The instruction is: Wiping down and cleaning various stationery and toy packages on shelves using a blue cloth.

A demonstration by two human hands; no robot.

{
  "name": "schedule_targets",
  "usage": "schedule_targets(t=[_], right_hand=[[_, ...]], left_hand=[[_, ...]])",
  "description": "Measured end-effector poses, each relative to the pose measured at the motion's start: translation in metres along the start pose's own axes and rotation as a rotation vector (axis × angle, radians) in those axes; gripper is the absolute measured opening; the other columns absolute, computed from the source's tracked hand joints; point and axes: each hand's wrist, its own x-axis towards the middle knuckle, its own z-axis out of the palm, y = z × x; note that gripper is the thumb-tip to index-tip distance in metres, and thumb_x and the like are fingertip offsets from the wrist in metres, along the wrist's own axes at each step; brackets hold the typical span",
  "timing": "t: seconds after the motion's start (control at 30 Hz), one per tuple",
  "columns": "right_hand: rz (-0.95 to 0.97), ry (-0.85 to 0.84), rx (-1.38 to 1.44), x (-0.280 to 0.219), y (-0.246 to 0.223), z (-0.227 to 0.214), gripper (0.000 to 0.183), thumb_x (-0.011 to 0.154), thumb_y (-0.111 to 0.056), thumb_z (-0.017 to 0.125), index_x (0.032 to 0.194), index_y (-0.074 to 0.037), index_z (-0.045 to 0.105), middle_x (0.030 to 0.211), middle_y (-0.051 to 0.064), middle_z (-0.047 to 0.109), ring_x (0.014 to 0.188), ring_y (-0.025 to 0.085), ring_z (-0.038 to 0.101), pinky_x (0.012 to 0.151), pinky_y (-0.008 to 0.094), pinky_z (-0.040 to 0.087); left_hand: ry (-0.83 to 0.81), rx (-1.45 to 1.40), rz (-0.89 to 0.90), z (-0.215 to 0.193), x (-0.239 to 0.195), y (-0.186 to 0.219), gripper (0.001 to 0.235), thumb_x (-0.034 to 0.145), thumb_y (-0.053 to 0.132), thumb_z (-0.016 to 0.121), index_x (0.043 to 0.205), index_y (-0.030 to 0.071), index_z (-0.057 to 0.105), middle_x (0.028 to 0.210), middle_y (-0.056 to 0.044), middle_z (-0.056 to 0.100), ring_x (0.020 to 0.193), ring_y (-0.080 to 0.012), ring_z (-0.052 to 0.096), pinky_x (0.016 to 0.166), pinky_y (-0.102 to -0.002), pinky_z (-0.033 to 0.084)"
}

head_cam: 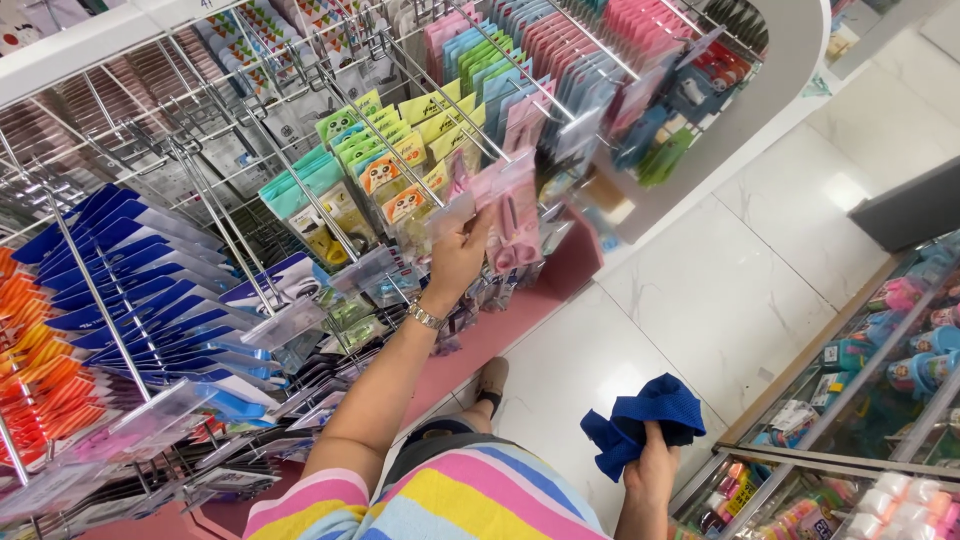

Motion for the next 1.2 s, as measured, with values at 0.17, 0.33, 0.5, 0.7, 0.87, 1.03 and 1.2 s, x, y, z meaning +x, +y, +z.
schedule_targets(t=[0.17,0.33,0.5,0.7,0.87,1.03,1.2], right_hand=[[-0.001,-0.037,-0.008,0.013,0.014,-0.01,0.039,0.097,-0.008,0.067,0.134,-0.003,0.058,0.125,0.012,0.066,0.109,0.027,0.068,0.089,0.044,0.059],[-0.026,-0.091,0.005,0.016,0.021,-0.012,0.039,0.096,-0.008,0.068,0.134,-0.005,0.059,0.124,0.01,0.067,0.107,0.026,0.067,0.087,0.043,0.057],[-0.004,-0.09,0.006,0.011,0.019,-0.007,0.039,0.095,-0.008,0.067,0.133,-0.005,0.059,0.122,0.01,0.067,0.106,0.026,0.067,0.086,0.042,0.057],[0.004,-0.074,-0.023,0.006,0.018,-0.005,0.041,0.095,-0.007,0.067,0.135,-0.001,0.058,0.125,0.012,0.066,0.111,0.026,0.067,0.091,0.042,0.057],[0.025,-0.077,0.015,0.009,0.023,-0.009,0.043,0.094,-0.006,0.067,0.135,-0.002,0.057,0.127,0.011,0.065,0.113,0.025,0.066,0.093,0.041,0.057],[-0.008,-0.106,-0.005,0.01,0.029,-0.016,0.041,0.096,-0.007,0.066,0.136,-0.005,0.057,0.126,0.009,0.065,0.113,0.025,0.065,0.092,0.042,0.056],[-0.014,-0.088,0.018,0.008,0.034,-0.026,0.042,0.095,-0.008,0.066,0.136,-0.006,0.057,0.127,0.009,0.065,0.112,0.025,0.066,0.092,0.042,0.056]], left_hand=[[0.075,0.07,-0.078,-0.001,0.007,-0.008,0.027,0.106,0.025,0.063,0.111,-0.001,0.07,0.078,-0.007,0.066,0.068,-0.0109,0.052,0.063,-0.029,0.046],[0.14,0.104,0.006,0.002,0.014,0.01,0.031,0.104,0.026,0.063,0.114,-0.003,0.066,0.08,-0.008,0.068,0.068,-0.0119,0.056,0.063,-0.032,0.048],[0.124,0.123,-0.037,0.004,0.011,0.003,0.027,0.103,0.024,0.065,0.108,-0.002,0.069,0.073,-0.011,0.065,0.062,-0.0131,0.054,0.057,-0.033,0.044],[0.109,0.161,0.041,0.003,0.007,0.008,0.025,0.104,0.023,0.066,0.11,-0.001,0.071,0.072,-0.011,0.066,0.059,-0.0151,0.055,0.056,-0.033,0.044],[0.091,0.164,0.003,0.003,0.013,0.012,0.027,0.102,0.022,0.066,0.115,-0.001,0.071,0.075,-0.011,0.069,0.059,-0.0142,0.056,0.056,-0.033,0.045],[0.127,0.127,0.009,0.005,0.012,0.018,0.028,0.102,0.019,0.066,0.12,-0.002,0.068,0.077,-0.008,0.068,0.064,-0.009,0.054,0.058,-0.029,0.046],[0.129,0.019,-0.055,0.01,0.007,0.008,0.025,0.104,0.017,0.064,0.119,-0.001,0.069,0.081,-0.005,0.066,0.066,-0.0075,0.05,0.058,-0.028,0.043]])
